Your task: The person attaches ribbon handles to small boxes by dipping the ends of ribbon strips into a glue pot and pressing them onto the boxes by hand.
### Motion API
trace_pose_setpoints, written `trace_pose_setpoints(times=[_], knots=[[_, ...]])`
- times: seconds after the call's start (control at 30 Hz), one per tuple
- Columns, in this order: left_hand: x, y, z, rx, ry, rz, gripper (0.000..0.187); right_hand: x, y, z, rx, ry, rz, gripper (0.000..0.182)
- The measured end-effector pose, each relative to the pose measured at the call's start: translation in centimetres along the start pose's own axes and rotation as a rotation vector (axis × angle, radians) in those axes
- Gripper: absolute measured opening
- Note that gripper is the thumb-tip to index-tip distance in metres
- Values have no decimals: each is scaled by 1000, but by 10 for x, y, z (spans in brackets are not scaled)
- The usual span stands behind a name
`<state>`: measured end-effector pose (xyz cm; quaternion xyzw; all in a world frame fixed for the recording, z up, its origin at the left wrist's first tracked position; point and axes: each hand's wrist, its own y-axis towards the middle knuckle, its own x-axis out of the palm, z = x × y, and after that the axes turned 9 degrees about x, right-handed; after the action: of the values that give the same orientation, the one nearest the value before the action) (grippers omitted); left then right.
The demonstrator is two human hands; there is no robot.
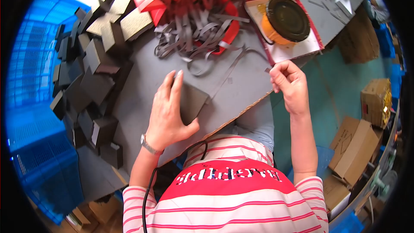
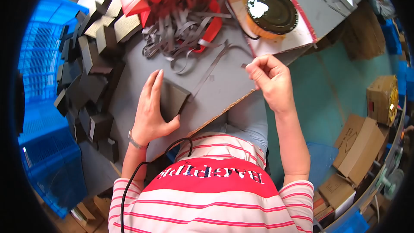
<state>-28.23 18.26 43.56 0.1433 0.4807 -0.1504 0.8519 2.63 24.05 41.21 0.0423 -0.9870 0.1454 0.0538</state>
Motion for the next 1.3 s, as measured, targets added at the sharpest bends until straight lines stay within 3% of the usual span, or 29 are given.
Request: trace_pose_setpoints(times=[0.13, 0.23, 0.37, 0.47, 0.57, 0.77, 1.3], knots=[[1, -2, 9, 27, 108, -53, 104, 38, -7, 11, 177, 37, -229, 9], [6, -1, 11, -56, 183, -37, 93, 55, -10, 17, 229, 32, -306, 11], [5, -3, 0, -196, 198, 78, 107, 56, -10, 27, 213, 5, -293, 13], [-10, -2, 8, 10, 218, -67, 123, 54, -11, 29, 197, 26, -275, 14], [-1, 0, 7, 89, 211, -150, 119, 56, -14, 24, 205, 22, -280, 13], [9, 11, 15, 138, 54, 142, 114, 63, -27, 34, 279, 83, -397, 13], [28, 12, 25, 164, 73, 201, 115, 74, -32, 32, 267, -220, -285, 21]])
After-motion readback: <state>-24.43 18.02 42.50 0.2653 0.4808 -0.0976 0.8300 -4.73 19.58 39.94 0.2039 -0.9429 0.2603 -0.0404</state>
